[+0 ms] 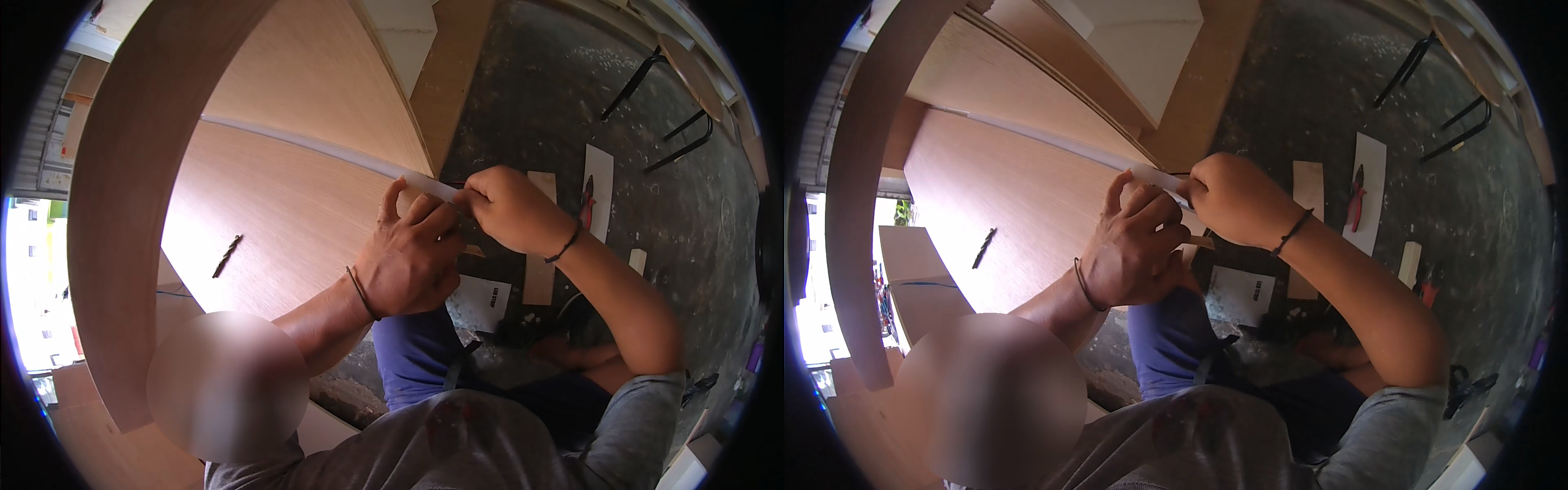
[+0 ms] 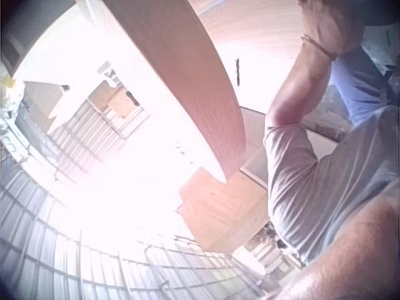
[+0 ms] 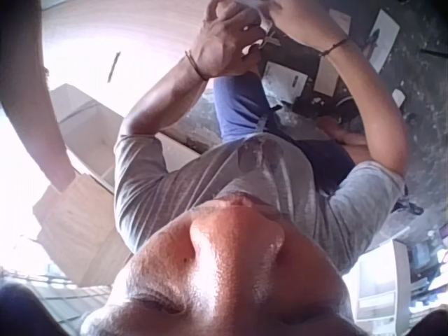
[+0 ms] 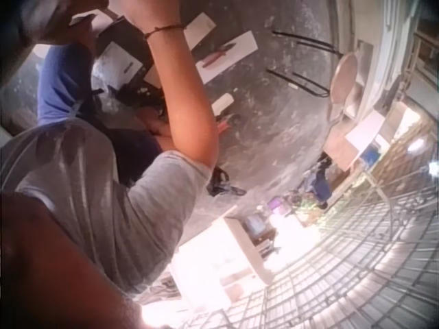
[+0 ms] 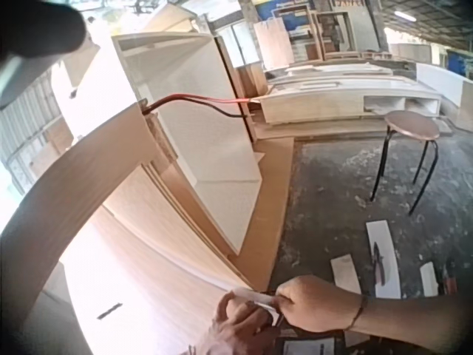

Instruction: The person installs an LED light strip into a pre-cut channel in a curved wooden shelf, using a power drill to connect wires and pressing the strip into place by hand.

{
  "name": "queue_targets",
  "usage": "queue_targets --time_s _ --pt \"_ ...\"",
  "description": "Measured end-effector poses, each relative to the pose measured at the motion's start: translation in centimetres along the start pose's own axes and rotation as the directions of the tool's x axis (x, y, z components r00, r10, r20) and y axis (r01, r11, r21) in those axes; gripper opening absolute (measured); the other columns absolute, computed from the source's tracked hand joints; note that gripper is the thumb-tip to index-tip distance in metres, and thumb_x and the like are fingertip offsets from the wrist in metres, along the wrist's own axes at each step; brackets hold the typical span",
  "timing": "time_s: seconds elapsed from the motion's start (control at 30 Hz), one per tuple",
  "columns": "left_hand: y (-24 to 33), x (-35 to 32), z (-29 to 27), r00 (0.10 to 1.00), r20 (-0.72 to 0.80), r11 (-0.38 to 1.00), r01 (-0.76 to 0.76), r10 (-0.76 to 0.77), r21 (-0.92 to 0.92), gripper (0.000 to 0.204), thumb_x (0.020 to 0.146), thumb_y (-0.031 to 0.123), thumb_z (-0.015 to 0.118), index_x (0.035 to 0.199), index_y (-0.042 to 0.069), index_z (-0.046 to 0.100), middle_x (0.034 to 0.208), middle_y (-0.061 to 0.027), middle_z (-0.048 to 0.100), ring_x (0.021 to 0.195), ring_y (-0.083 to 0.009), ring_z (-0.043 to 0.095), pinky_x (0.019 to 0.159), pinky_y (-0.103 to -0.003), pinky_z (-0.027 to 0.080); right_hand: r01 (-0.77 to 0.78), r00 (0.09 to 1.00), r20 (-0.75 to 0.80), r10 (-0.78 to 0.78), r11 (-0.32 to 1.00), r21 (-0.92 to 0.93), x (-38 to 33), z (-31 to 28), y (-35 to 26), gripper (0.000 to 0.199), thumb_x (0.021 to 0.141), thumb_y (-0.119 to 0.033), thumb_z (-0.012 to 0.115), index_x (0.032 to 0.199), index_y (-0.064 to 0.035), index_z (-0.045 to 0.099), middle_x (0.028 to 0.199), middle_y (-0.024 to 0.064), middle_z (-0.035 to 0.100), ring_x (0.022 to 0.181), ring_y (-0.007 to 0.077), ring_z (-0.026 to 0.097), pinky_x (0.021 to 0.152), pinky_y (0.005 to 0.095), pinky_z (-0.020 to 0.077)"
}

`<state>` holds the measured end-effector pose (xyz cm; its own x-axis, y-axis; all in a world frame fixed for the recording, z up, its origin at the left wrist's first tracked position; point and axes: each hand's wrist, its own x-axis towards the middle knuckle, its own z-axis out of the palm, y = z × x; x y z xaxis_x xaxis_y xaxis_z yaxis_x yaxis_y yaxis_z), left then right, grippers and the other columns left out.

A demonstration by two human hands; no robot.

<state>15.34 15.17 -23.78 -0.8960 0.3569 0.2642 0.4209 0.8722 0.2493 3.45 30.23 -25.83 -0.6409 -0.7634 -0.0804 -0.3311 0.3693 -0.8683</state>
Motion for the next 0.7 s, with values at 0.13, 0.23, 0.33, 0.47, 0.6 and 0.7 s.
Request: queue_targets --time_s 0.13,0.23,0.33,0.47,0.6,0.7 --pt "0.4 0.2 0.3 0.999 -0.032 1.0 -0.022 0.022 -0.011 0.019 0.06 0.018 0.067 0.079 0.013 0.066 0.092 -0.005 0.055 0.103 -0.0255 0.053 0.103 -0.052 0.026 0.062 0.998 -0.004 -0.063 0.994 -0.09 0.9 0.5 0.5 0.027 0.089 -0.019 0.055 0.077 0.0048 0.063 0.069 0.0224 0.061 0.064 0.0356 0.061 0.06 0.0422 0.0471" --pt "-0.8 -0.2 0.1 0.998 -0.039 0.997 0.04 -0.043 -0.064 0.027 0.062 0.016 0.065 0.088 0.011 0.069 0.098 -0.0098 0.057 0.106 -0.0296 0.051 0.102 -0.052 0.03 0.08 0.997 0.029 -0.078 0.994 -0.08 3.2 1.3 -0.6 0.026 0.09 -0.018 0.055 0.08 0.0047 0.065 0.065 0.0191 0.061 0.059 0.0282 0.062 0.06 0.039 0.0477" --pt "-0.9 -0.4 0.8 0.994 -0.1 0.997 0.028 -0.035 -0.068 0.027 0.06 0.014 0.066 0.087 0.01 0.068 0.094 -0.0091 0.056 0.104 -0.0293 0.052 0.1 -0.05 0.032 0.039 0.994 0.103 -0.037 0.999 -0.02 2.7 0.4 -1.6 0.03 0.092 -0.02 0.054 0.077 0.0038 0.063 0.061 0.0133 0.061 0.06 0.0202 0.064 0.059 0.0362 0.0484" --pt "-1.4 -1.0 0.2 0.994 -0.108 0.994 0.007 -0.018 -0.105 0.025 0.06 0.012 0.065 0.085 0.01 0.067 0.091 -0.0063 0.055 0.099 -0.0271 0.053 0.099 -0.048 0.033 -0.332 0.916 0.281 0.285 0.934 0.135 -1.0 -2.7 -2.8 0.031 0.092 -0.02 0.054 0.075 0.0055 0.063 0.06 0.0123 0.061 0.057 0.0156 0.062 0.06 0.0347 0.0497" --pt "-0.6 -0.2 0.0 0.992 -0.116 0.997 -0.046 0.04 -0.054 0.022 0.057 0.009 0.064 0.078 0.01 0.064 0.083 -0.0043 0.053 0.088 -0.0257 0.055 0.096 -0.046 0.036 -0.138 0.982 0.135 0.129 0.989 0.056 -2.5 -2.0 -0.5 0.031 0.092 -0.02 0.054 0.076 0.0043 0.063 0.06 0.0131 0.06 0.054 0.0179 0.059 0.057 0.0351 0.0468" --pt "-0.2 -0.2 0.2 0.996 -0.092 0.999 -0.021 0.017 -0.05 0.019 0.058 0.013 0.064 0.077 0.012 0.065 0.084 -0.0033 0.054 0.091 -0.0244 0.056 0.1 -0.049 0.032 -0.152 0.983 0.098 0.154 0.988 -0.032 -2.1 -1.6 -0.4 0.031 0.092 -0.021 0.054 0.077 0.0044 0.063 0.059 0.0157 0.058 0.053 0.0203 0.057 0.055 0.0346 0.0449"
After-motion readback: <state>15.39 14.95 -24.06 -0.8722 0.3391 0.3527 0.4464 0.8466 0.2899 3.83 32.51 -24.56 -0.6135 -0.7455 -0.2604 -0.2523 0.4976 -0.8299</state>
